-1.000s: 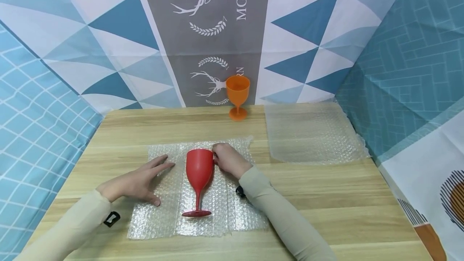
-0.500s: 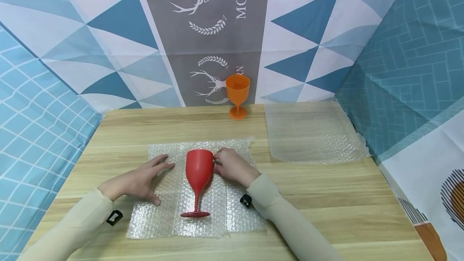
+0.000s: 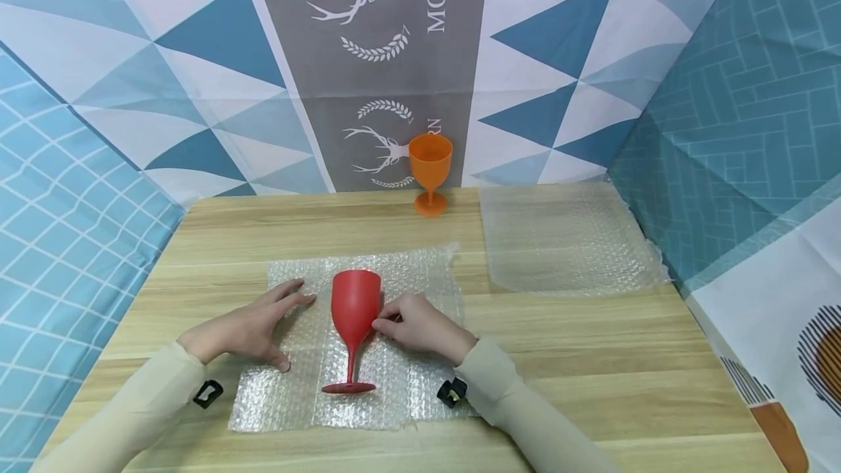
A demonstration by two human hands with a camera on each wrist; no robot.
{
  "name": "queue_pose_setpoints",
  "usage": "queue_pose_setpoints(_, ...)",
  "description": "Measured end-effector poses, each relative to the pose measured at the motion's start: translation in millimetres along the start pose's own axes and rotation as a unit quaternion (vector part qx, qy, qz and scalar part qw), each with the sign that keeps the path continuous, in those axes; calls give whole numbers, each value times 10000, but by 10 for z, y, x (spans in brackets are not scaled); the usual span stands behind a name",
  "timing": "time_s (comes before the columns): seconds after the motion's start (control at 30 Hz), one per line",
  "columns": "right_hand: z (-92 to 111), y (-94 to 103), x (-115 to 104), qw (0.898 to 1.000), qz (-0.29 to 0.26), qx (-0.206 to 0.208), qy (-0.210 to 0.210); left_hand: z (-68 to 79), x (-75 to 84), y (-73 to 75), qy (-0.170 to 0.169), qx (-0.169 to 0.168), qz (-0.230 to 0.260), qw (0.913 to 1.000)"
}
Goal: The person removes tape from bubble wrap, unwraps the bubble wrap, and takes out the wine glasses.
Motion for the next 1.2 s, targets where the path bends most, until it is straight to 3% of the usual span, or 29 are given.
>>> queue_pose_setpoints(0.47, 43, -418, -60, 9964, -438, -706, 147, 2, -20, -14, 86, -64, 30, 9999)
queue_pose_setpoints(0.8, 32, -485, -82, 9985, -257, -472, 84, 4, -10, -19, 131, -127, 49, 9998)
queue_pose_setpoints(1.2, 23, -456, -48, 9979, -466, 40, -451, 18, 4, 2, 100, -80, 24, 9999)
Point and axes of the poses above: each hand's wrist, its own z-axis away from the middle knuckle, its own y-axis out of the back of the hand, x = y × z, the point moved 9 cm from there along -z, towards the middle knuckle, and after that the axes turned 9 degrees about -z, right-handed, at the moved point
